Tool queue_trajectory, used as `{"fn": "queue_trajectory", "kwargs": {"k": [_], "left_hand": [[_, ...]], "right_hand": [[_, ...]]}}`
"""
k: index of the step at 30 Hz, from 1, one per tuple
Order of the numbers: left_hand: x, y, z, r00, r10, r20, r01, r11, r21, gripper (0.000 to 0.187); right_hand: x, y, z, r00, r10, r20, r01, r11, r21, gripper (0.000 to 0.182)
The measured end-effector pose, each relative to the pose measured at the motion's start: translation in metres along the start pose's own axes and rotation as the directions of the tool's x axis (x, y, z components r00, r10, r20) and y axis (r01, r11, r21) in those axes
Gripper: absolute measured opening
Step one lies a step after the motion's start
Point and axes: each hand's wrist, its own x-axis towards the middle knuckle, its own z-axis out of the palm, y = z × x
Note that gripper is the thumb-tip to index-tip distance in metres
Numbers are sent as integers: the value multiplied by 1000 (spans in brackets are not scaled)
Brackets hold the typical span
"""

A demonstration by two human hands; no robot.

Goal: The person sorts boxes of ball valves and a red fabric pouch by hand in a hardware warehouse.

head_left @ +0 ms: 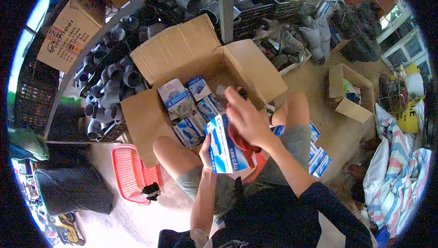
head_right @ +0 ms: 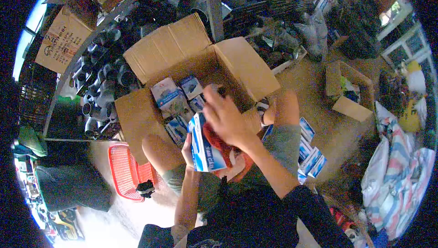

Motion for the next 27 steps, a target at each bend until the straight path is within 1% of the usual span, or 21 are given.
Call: {"fn": "queue_trajectory", "kwargs": {"k": [2, 5, 6, 7, 9, 10, 11, 13, 14, 15, 16, 17, 18, 19, 20, 21, 22, 23, 25, 26, 27], "left_hand": [[1, 0, -6, 996, 18, -84, -17, 1000, 12, 54], [3, 2, -5, 999, 15, -52, -16, 1000, -8, 55], [2, 2, 2, 999, 36, -34, -37, 999, -32, 56], [1, 4, 12, 999, 52, -14, -53, 997, -52, 57], [10, 11, -8, 982, 27, 186, -5, 993, -117, 55], [9, 10, 3, 995, 45, 88, -40, 998, -53, 54], [13, 10, -6, 991, 14, 134, -3, 997, -81, 53], [13, 5, 1, 998, -57, -30, 58, 997, 49, 54], [12, -3, -3, 997, -53, -52, 56, 997, 60, 51], [13, -9, -7, 995, -93, -36, 96, 992, 80, 51], [12, -15, -1, 997, -66, -35, 67, 997, 46, 51], [10, -18, 4, 998, -40, -39, 41, 999, 14, 52], [10, -13, 5, 994, -46, 104, 48, 999, -16, 55], [12, -9, -3, 990, -18, 137, 26, 998, -62, 57], [9, -7, 9, 995, 27, 99, -26, 1000, -13, 55], [7, -4, 21, 995, 77, 69, -80, 996, 39, 53], [6, -1, 20, 988, 68, 140, -72, 997, 21, 54], [12, 6, 4, 994, 98, 39, -97, 995, -7, 55], [13, 12, -5, 980, 129, 149, -131, 991, 7, 56], [11, 14, -4, 988, 152, 41, -154, 987, 51, 56], [13, 13, 1, 976, 208, -60, -202, 975, 96, 56]], "right_hand": [[3, 9, 4, 976, 202, -85, -186, 969, 164, 54], [-20, 1, 19, 992, 8, -127, -14, 999, -46, 54], [-29, -7, 17, 995, -28, -92, 16, 992, -126, 54], [-38, -12, 18, 997, -39, -73, 34, 997, -71, 57], [-58, -23, 17, 993, -13, 115, 7, 998, 55, 57], [-59, -20, 15, 994, -38, 99, 35, 999, 32, 57], [-58, -16, 14, 994, -66, 87, 66, 998, 7, 57], [-43, -11, 7, 994, -108, 33, 110, 990, -86, 57], [-25, -7, 0, 993, -121, -14, 118, 981, -153, 57], [-12, -5, -5, 989, -136, -62, 120, 968, -220, 57], [-6, -6, -5, 994, -109, -7, 103, 954, -281, 56], [-7, -12, -1, 988, -155, -6, 147, 950, -276, 56], [-11, -20, 3, 980, -198, -2, 190, 944, -268, 56], [-17, -27, 6, 970, -242, 4, 235, 937, -259, 56], [-23, -34, 8, 973, -228, 23, 226, 938, -262, 57], [-30, -43, 8, 938, -346, 26, 329, 864, -381, 56], [-39, -45, 11, 951, -300, 67, 307, 906, -291, 55], [-49, -45, 13, 960, -256, 110, 274, 941, -201, 55], [-63, -38, 19, 989, -123, 84, 124, 992, -11, 54], [-67, -33, 21, 995, -53, 81, 47, 995, 83, 53], [-68, -24, 23, 999, -36, 36, 34, 997, 73, 52]]}}
